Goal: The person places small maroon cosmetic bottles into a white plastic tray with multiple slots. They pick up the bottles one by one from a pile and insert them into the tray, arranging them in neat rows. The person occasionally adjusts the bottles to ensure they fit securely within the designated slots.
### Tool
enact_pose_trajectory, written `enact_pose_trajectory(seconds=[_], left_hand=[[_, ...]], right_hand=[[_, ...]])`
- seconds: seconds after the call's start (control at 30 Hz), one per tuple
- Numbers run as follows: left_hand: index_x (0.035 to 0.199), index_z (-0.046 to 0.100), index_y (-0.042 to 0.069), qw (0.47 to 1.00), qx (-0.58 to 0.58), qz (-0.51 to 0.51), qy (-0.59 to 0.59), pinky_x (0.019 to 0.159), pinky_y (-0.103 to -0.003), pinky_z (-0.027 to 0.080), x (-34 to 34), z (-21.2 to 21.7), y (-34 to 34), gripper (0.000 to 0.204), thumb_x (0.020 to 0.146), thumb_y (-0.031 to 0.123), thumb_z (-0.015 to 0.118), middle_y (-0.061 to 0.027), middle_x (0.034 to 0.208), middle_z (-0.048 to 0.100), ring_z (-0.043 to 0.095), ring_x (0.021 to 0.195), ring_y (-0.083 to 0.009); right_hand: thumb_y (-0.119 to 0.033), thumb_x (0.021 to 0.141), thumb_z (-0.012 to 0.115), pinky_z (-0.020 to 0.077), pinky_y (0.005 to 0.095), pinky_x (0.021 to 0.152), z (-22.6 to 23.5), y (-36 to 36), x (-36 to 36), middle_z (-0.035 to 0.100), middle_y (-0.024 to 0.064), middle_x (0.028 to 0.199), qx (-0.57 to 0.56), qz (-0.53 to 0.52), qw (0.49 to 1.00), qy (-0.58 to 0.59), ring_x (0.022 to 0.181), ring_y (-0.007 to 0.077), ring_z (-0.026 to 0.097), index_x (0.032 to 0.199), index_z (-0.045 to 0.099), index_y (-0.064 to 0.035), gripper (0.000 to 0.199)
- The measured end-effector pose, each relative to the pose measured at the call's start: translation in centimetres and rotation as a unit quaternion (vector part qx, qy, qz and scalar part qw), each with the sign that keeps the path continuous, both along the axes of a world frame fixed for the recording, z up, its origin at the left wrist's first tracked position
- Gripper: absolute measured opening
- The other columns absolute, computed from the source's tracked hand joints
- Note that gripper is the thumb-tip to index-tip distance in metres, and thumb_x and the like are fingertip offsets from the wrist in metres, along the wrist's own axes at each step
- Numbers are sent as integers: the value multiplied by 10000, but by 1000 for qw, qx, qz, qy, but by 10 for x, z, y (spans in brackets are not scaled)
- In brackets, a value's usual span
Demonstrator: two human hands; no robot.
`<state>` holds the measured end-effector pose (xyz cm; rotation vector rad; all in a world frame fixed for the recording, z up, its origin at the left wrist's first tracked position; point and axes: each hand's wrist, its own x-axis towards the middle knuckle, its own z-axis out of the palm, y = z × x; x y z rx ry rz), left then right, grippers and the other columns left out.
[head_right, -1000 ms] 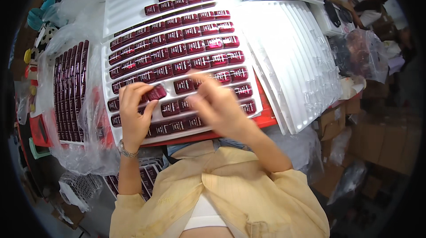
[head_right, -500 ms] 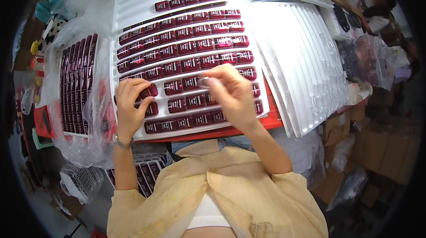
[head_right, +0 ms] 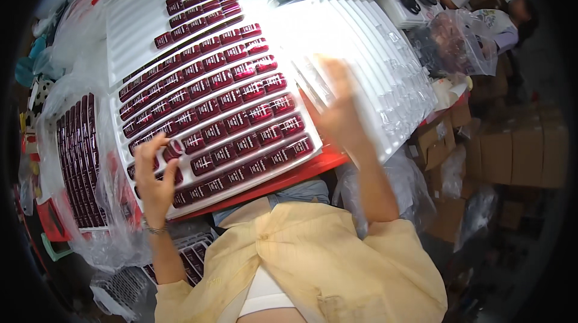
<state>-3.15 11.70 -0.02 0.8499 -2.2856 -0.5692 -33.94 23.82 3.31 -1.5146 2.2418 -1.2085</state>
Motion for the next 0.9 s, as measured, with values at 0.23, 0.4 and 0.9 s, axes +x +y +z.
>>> enact_pose_trajectory(seconds=[0.23, 0.4, 0.9], left_hand=[[1049, 618, 14, 996, 33, -54, -59, 791, -369, 465, 4, -4, -18, 397, 676, 13, 753, -105, 994, 620, 578, 908, -282], [1006, 667, 37, 994, 61, 0, -95, 771, -359, 449, 40, 11, -1, 406, 630, 118, 798, -69, 958, 603, 553, 875, -251], [1066, 588, -22, 953, 213, 29, 213, 790, -279, 477, -16, -8, 56, 348, 746, 7, 722, -113, 1052, 568, 564, 945, -195]], right_hand=[[-129, 765, 704, 412, 424, 960, -54, 63, -222, 593, 153, 1217, 205, -167, 890, 373, 1151, 339, 529, 1171, 606, -45, 427], [-85, 800, 655, 516, 381, 780, -46, 53, -220, 690, 159, 946, 183, -186, 891, 371, 851, 300, 667, 1108, 633, -24, 315], [-195, 800, 718, 516, 345, 584, -10, -30, 121, 664, 145, 799, -107, 259, 959, -48, 661, 283, 651, 1105, 601, 33, 398]])
